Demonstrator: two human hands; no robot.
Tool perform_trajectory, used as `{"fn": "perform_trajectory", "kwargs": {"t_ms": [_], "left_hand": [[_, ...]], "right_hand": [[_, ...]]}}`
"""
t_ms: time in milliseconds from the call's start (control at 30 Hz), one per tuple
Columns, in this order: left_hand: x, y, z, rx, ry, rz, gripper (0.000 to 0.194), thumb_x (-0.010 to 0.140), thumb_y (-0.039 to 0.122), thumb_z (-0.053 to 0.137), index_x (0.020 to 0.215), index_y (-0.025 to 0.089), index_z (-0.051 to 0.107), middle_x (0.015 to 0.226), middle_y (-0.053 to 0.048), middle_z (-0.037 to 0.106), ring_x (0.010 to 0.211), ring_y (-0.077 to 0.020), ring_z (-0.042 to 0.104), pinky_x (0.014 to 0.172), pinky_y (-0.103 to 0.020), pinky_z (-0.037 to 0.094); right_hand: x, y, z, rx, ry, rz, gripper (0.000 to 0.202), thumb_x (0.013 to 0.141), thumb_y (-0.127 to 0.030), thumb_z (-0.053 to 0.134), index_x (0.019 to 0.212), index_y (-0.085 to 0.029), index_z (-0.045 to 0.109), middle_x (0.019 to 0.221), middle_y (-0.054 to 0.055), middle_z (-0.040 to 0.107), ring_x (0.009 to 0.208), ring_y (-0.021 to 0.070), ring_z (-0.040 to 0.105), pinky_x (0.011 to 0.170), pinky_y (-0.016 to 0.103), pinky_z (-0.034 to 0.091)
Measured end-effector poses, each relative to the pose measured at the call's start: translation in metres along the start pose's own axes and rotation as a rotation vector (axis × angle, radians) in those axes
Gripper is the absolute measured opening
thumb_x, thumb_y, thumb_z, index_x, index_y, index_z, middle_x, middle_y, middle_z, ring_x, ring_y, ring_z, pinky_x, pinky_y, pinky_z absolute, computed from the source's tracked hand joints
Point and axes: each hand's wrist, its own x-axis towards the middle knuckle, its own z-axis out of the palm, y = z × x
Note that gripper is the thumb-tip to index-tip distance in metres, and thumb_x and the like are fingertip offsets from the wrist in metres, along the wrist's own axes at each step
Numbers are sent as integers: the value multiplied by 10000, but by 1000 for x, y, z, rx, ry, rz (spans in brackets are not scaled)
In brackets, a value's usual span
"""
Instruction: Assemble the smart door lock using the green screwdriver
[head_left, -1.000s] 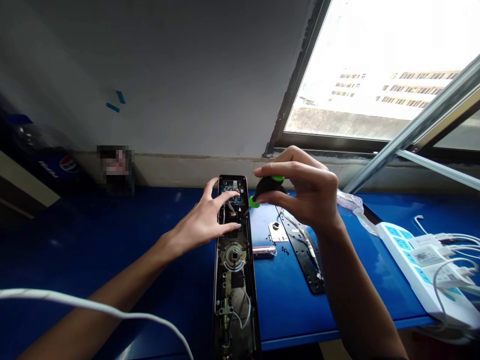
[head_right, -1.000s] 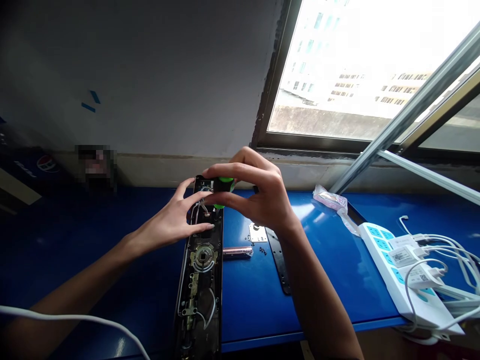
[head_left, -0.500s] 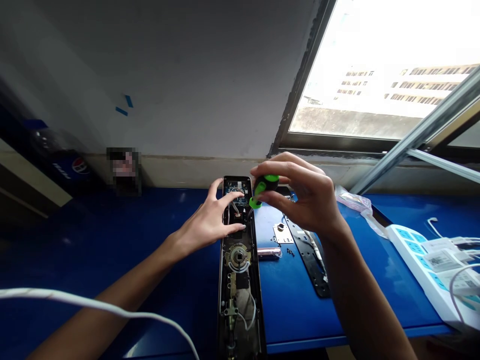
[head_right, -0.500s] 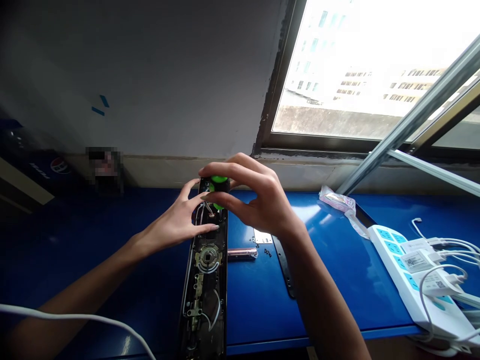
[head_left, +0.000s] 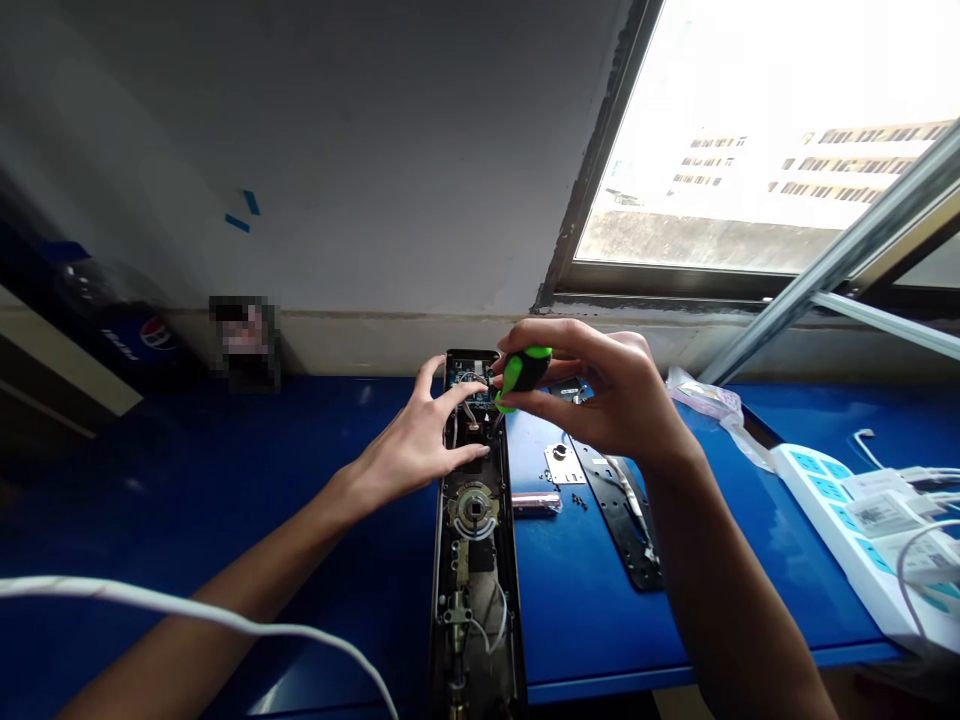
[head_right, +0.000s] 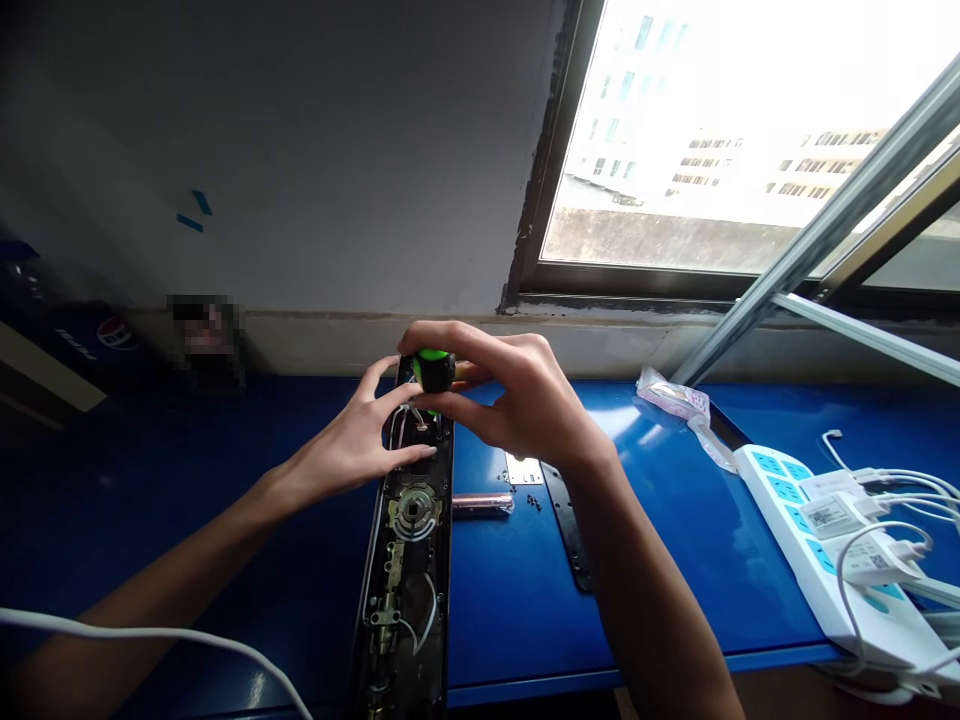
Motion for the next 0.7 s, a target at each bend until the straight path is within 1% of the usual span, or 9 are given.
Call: {"fn": "perform_trajectory", "kwargs": {"t_ms": [133,233,300,400,467,533,567,633,700], "left_hand": [[-1,1,0,16,-9,7,749,821,471,802,1500,367,502,1722,-75,69,1421,-441,520,1187,-590,473],[-2,3,-2,42,-26,3,784,825,492,795,1527,378,465,1739,-83,51,1392,-456,549,1136,-598,519],[-2,5,-5,55,-51,-17,802,832,525,785,1543,394,438,1750,-86,30,1403,-475,532,1120,-606,528],[-3,10,-11,83,-68,-39,820,830,564,783,1551,416,422,1765,-77,-25,1479,-513,417,1139,-644,489],[-2,16,-13,114,-30,7,773,846,537,780,1535,408,453,1768,-65,-17,1545,-503,296,1173,-659,442],[-1,23,-13,131,38,111,629,914,462,729,1497,364,513,1761,-66,79,1588,-440,226,1214,-633,404],[0,26,-12,131,71,174,536,955,414,685,1467,330,549,1743,-76,163,1594,-399,231,1233,-611,390],[2,32,-7,113,103,295,392,1018,323,593,1406,270,603,1665,-97,351,1577,-329,292,1259,-574,374],[4,35,-1,84,91,393,334,1045,265,538,1365,234,627,1560,-110,500,1540,-295,365,1261,-566,381]], "right_hand": [[0,-2,3,-29,9,18,351,922,-222,752,1261,-229,664,1167,8,759,1016,174,773,890,305,702],[1,-2,4,-32,44,36,367,916,-225,742,1272,-231,655,1161,24,759,1021,189,774,881,318,695],[1,-2,3,-18,88,32,369,908,-215,738,1267,-230,651,1141,30,759,1016,198,774,885,337,693],[0,-5,-5,-20,191,18,401,865,-205,764,1246,-253,651,1105,26,748,976,214,773,844,375,699],[-1,-6,-13,-56,232,23,422,834,-185,776,1228,-270,652,1080,21,733,942,216,765,797,382,696],[-3,-6,-22,-111,212,44,414,820,-168,771,1205,-264,651,1039,16,724,901,204,756,774,371,685],[-4,-5,-27,-141,175,65,399,822,-168,765,1194,-254,648,1007,13,724,876,196,751,772,363,679],[-7,-1,-35,-190,48,133,359,836,-194,760,1172,-234,640,942,7,727,822,180,741,761,344,671],[-9,7,-40,-227,-108,220,321,849,-233,762,1141,-221,627,895,4,726,759,162,720,731,327,658]]}}
